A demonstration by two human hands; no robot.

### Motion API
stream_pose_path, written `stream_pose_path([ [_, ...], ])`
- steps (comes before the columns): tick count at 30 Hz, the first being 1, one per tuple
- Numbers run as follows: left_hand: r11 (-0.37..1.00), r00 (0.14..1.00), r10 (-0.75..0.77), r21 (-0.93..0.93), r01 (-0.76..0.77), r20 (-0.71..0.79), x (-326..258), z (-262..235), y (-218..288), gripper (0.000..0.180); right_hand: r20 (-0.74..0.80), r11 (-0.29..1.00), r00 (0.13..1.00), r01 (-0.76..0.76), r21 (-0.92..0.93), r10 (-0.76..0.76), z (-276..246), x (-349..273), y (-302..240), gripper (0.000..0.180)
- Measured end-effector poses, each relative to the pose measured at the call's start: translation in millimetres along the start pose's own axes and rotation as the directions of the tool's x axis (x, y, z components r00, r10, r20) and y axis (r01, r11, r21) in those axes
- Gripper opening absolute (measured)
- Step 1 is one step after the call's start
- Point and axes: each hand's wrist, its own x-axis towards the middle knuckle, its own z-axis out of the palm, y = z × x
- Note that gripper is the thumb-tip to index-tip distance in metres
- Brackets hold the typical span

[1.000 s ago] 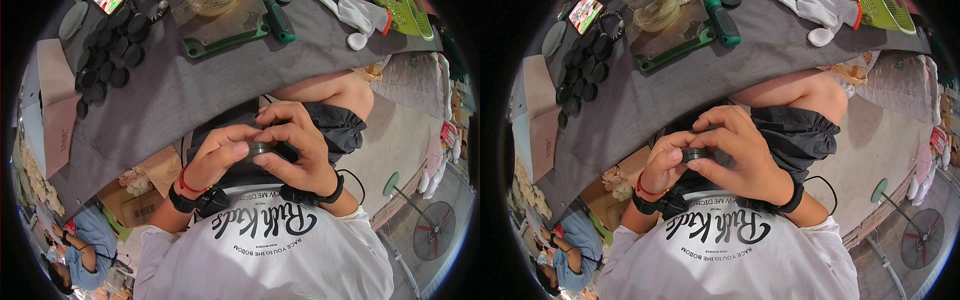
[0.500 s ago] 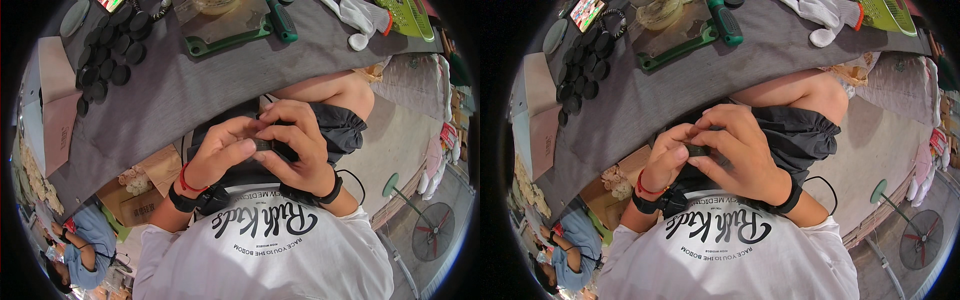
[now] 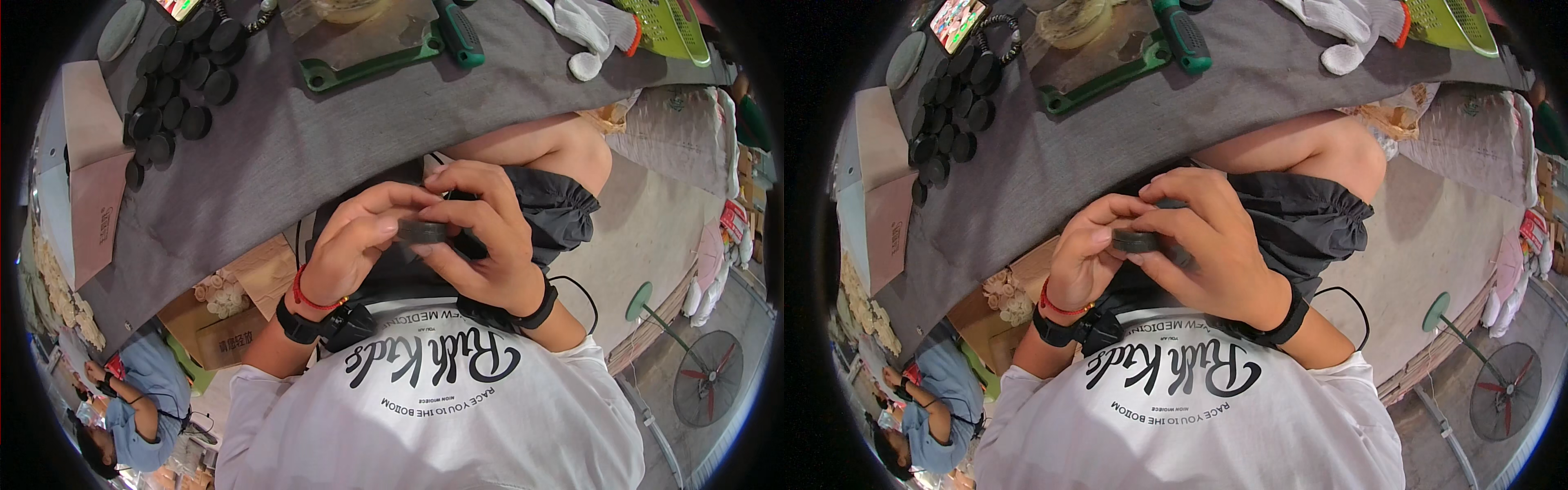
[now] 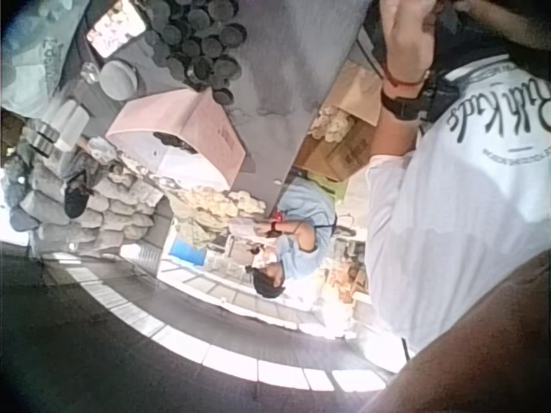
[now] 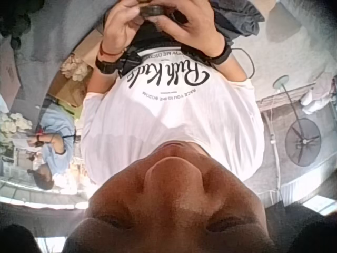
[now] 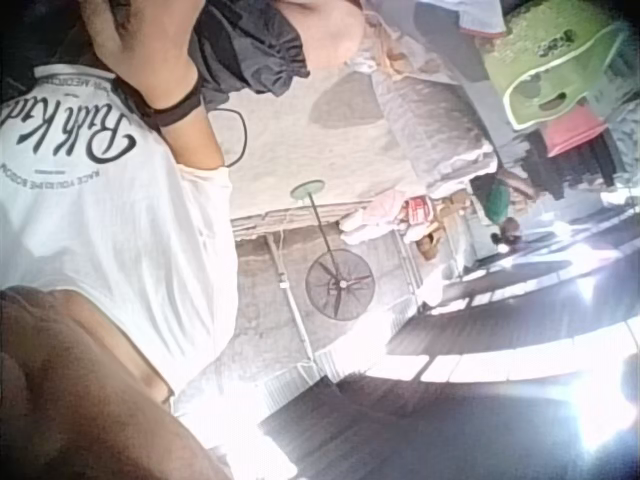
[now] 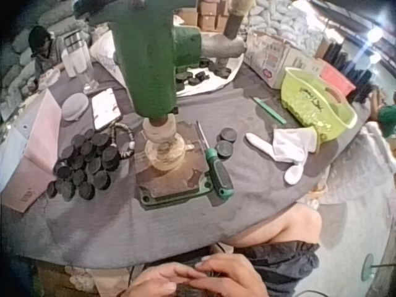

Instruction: Assembling small black plastic circular components by inserting a seal and using a manual press to secure them.

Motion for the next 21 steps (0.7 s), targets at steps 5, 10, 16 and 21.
stream_pose_path([
  [5, 0.995, 0.997, 0.024, 0.099, -0.017, -0.069, 2.3, 4.4, -2.9, 0.037, -0.045, 0.999, 0.999, -0.003, -0.038, 0.002, -1.9, -0.5, -1.8, 0.034],
  [10, 0.993, 0.988, 0.11, 0.039, -0.107, -0.103, -0.1, 7.7, -6.7, 0.026, -0.109, 0.993, 0.994, -0.018, -0.113, 0.006, 1.8, -4.4, 0.4, 0.032],
  [16, 0.948, 0.944, 0.248, 0.256, -0.191, -0.217, 1.0, 23.1, -6.9, 0.037, -0.143, 0.98, 0.99, -0.008, -0.2, -0.021, 5.1, -5.5, 4.9, 0.038],
  [21, 0.926, 0.901, 0.316, 0.303, -0.225, -0.297, 3.0, 30.0, -5.4, 0.036, -0.166, 0.971, 0.983, 0.032, -0.236, -0.073, 6.7, -3.0, 8.6, 0.04],
])
